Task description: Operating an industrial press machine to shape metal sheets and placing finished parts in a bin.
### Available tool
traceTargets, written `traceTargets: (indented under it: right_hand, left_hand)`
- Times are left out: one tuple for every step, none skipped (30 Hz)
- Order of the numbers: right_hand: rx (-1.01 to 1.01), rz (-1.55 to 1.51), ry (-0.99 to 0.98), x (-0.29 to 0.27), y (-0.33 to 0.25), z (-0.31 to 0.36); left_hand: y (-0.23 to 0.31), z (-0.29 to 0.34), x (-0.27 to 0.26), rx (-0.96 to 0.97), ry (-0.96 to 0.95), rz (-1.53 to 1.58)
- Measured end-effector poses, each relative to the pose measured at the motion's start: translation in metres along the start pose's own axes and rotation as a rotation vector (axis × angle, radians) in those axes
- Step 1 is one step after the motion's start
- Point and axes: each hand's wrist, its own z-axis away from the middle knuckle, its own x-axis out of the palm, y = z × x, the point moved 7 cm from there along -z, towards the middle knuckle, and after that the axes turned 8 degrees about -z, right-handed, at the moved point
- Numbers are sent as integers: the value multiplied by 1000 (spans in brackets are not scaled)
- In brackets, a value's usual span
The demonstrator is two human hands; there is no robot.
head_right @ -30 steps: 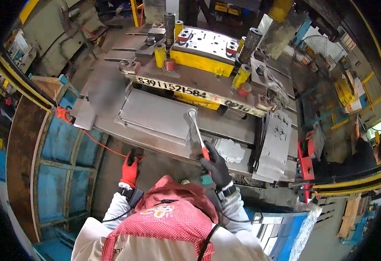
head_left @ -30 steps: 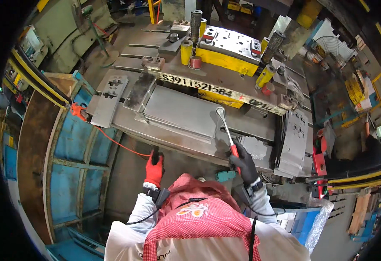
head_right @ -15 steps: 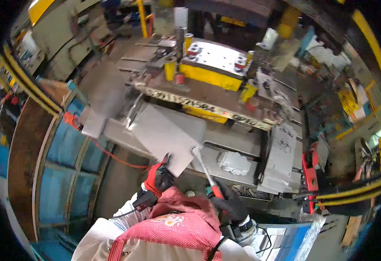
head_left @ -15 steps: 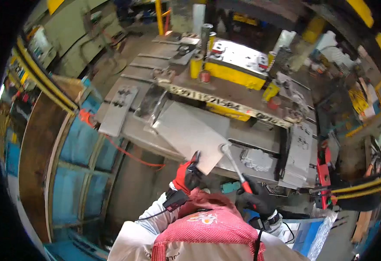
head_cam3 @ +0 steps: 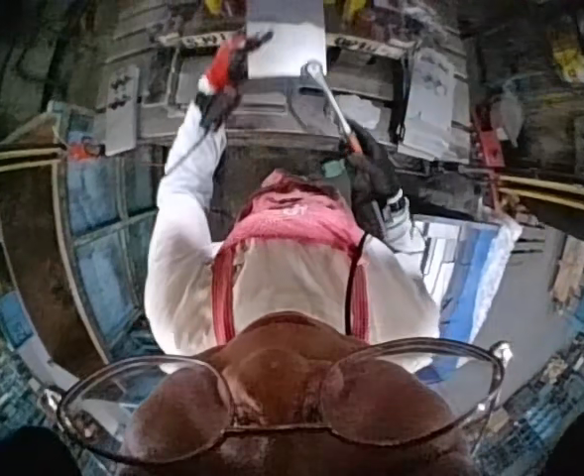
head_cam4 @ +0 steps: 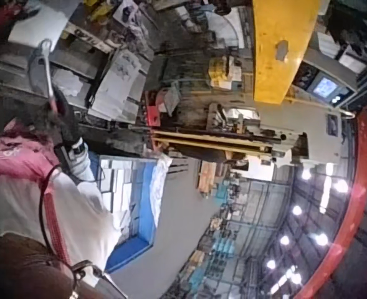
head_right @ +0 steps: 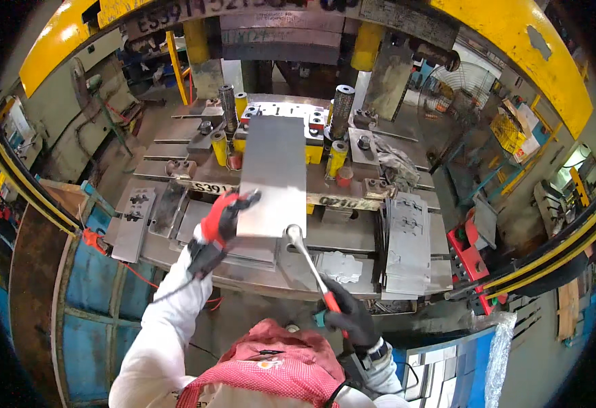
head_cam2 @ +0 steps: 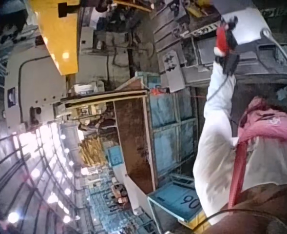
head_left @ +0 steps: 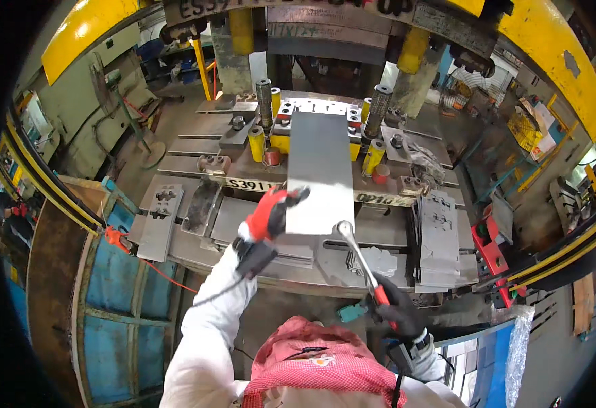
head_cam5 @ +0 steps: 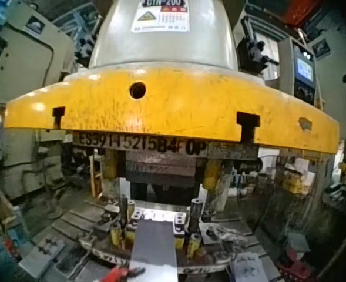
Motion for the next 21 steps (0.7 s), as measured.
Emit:
traceTargets:
  right_hand:
    - [-52,15,-2,4,-9,-12]
    - [-74,12,23,1,-18,-23]
    - [-99,10,55,-5,-24,-35]
    - [-100,6,68,-11,-28,-44]
    - [-105,-2,68,-14,-28,-52]
    - [-110,-10,68,-16,-29,-59]
    - [-104,-21,75,-16,-30,-66]
    - [-144,12,97,-14,-36,-69]
    - [-167,29,92,-13,-39,-73]
    - [-185,41,94,-14,-38,-77]
    - [-204,54,97,-15,-38,-80]
    - [-176,54,96,-13,-39,-81]
    - [-141,61,86,-6,-44,-80]
    - [-106,67,76,-1,-46,-79]
    - [-130,78,83,2,-46,-79]
    - [-158,90,95,3,-47,-79]
    - [-186,103,106,5,-48,-78]
    - [-186,90,111,6,-49,-78]
    - [-186,76,117,8,-51,-77]
    - [-186,62,122,9,-52,-76]
    - [-169,62,125,9,-50,-78]
  left_hand:
    - [-40,1,7,-52,82,96]
    - [-44,-18,5,-21,113,173]
    - [-39,-45,6,40,107,104]
    - [-46,-57,14,3,71,113]
    - [-63,-60,21,-129,22,302]
    - [-80,-62,27,-269,2,488]
    - [-93,-59,34,-370,-20,520]
    - [-105,-56,42,-471,-42,551]
    - [-111,-50,41,-474,-15,594]
    - [-108,-48,40,-478,5,643]
    - [-111,-48,42,-456,27,706]
    - [-116,-49,45,-434,49,768]
    - [-121,-45,45,-417,83,829]
    - [-135,-44,52,-546,33,817]
    - [-148,-40,60,-674,-22,806]
    - [-144,-44,56,-659,-29,827]
    - [-141,-47,53,-644,-35,847]
    - [-157,-42,64,-618,-8,925]
    - [-158,-43,61,-526,-17,822]
    - [-158,-43,58,-435,-26,719]
    - [-157,-42,53,-337,-28,594]
